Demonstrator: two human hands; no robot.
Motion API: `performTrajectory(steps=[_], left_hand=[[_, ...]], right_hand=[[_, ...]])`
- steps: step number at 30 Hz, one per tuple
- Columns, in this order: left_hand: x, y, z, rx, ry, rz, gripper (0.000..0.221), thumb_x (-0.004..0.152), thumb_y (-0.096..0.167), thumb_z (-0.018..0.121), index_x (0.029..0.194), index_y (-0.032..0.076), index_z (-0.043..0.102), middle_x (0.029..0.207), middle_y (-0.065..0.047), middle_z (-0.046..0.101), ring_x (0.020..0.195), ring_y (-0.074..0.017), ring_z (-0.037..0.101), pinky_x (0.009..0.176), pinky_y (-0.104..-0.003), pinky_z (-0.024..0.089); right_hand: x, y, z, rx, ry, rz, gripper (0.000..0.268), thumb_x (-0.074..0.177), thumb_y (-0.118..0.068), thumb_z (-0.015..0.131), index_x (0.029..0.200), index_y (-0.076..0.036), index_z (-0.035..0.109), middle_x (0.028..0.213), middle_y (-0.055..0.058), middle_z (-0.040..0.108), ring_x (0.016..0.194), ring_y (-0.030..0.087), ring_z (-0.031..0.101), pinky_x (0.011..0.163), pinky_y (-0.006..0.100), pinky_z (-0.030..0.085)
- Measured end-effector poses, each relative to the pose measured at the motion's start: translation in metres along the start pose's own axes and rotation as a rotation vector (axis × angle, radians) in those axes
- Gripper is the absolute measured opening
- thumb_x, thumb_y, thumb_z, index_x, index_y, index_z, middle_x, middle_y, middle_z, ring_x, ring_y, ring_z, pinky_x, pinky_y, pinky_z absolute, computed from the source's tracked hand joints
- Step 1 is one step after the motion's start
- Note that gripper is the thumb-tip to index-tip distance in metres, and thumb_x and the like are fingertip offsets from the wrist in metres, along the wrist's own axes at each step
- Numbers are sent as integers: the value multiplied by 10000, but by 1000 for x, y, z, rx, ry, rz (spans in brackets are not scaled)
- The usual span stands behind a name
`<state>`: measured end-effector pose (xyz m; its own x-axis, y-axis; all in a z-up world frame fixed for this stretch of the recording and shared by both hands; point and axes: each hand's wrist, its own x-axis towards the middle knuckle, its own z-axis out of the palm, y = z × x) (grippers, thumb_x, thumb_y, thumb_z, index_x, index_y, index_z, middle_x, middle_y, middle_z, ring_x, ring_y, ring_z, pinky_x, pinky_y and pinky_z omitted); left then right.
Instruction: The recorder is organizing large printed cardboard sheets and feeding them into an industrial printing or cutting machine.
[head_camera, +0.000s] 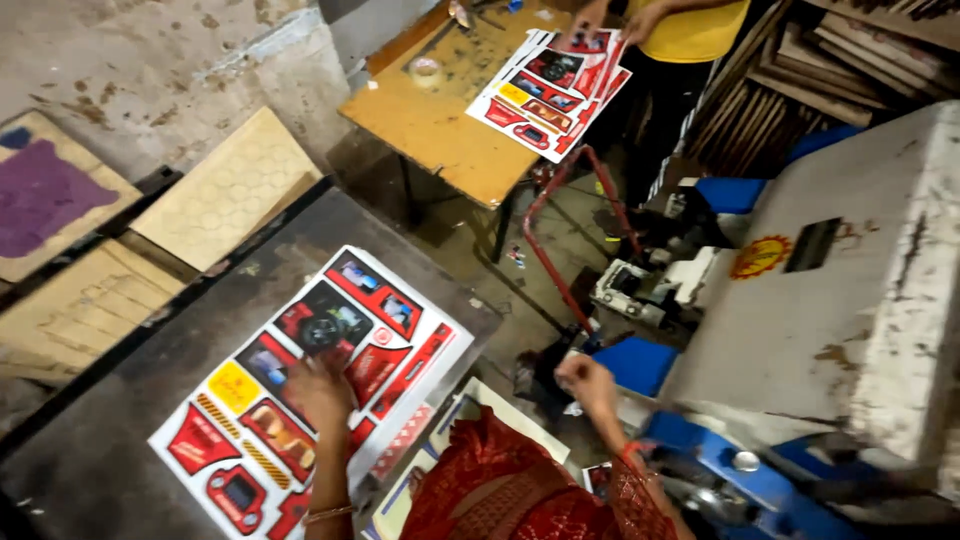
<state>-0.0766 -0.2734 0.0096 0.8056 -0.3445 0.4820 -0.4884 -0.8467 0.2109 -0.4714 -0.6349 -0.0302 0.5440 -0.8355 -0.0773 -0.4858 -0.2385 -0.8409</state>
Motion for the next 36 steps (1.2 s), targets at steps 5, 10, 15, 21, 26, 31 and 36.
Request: performTrajectory(steps=[5, 10, 15, 21, 26, 31, 36], left_hand=[[-9, 167, 4, -500, -116, 103, 353, 861, 155, 730, 1201, 83, 669, 1347, -237, 603, 1261, -425, 555, 1054, -528, 436], [-33, 277, 6, -805, -438, 211, 309, 906, 142, 699, 1209, 105, 657, 1276, -172, 631, 1210, -397, 573, 1043, -472, 454], [-67, 347, -17, -915, -679, 239, 340, 894, 153, 706, 1232, 133, 675, 1228, -160, 656, 1134, -378, 633, 983, -446, 499], [-79, 362, 5, -1226, -814, 7, 487, 909, 183, 714, 1371, 134, 567, 1230, -135, 670, 1095, -262, 669, 922, -399, 528], [-110, 277, 161, -1798, -609, -310, 481, 844, 12, 761, 1310, -35, 652, 1014, -125, 731, 833, -198, 665, 651, -335, 541], [-29, 60, 134, -1130, -460, -936, 273, 882, 322, 730, 977, 102, 600, 714, -66, 709, 515, -202, 667, 456, -381, 546], [1, -61, -123, -1125, -207, -836, 386, 851, 133, 785, 1193, -13, 680, 1010, -74, 706, 813, -187, 646, 701, -344, 515]], right_hand=[[-8, 0, -245, 194, 320, 50, 268, 1086, -231, 581, 992, -48, 754, 835, 24, 685, 760, 97, 592, 659, 321, 496], [-15, -68, -417, 269, 934, -401, 241, 1146, -175, 568, 1073, 51, 610, 1040, 117, 718, 856, 149, 640, 740, 248, 472], [164, 228, -416, -574, 910, -307, 311, 1045, -322, 590, 1063, -24, 676, 976, 118, 733, 870, 234, 676, 773, 353, 553], [128, -65, -134, -915, 407, -306, 315, 914, -375, 641, 972, -66, 649, 851, 191, 659, 810, 372, 620, 674, 537, 475], [4, -177, -14, -181, -51, -524, 489, 868, -278, 667, 1275, -11, 610, 1195, 298, 601, 1150, 468, 563, 974, 528, 447], [23, -170, -2, 4, -378, -451, 427, 911, -244, 713, 1300, -77, 657, 1231, 190, 674, 1166, 360, 623, 1011, 439, 488], [9, -229, 42, -14, -390, -560, 352, 910, -217, 749, 1249, -131, 706, 1275, 146, 698, 1208, 345, 632, 1027, 426, 497]])
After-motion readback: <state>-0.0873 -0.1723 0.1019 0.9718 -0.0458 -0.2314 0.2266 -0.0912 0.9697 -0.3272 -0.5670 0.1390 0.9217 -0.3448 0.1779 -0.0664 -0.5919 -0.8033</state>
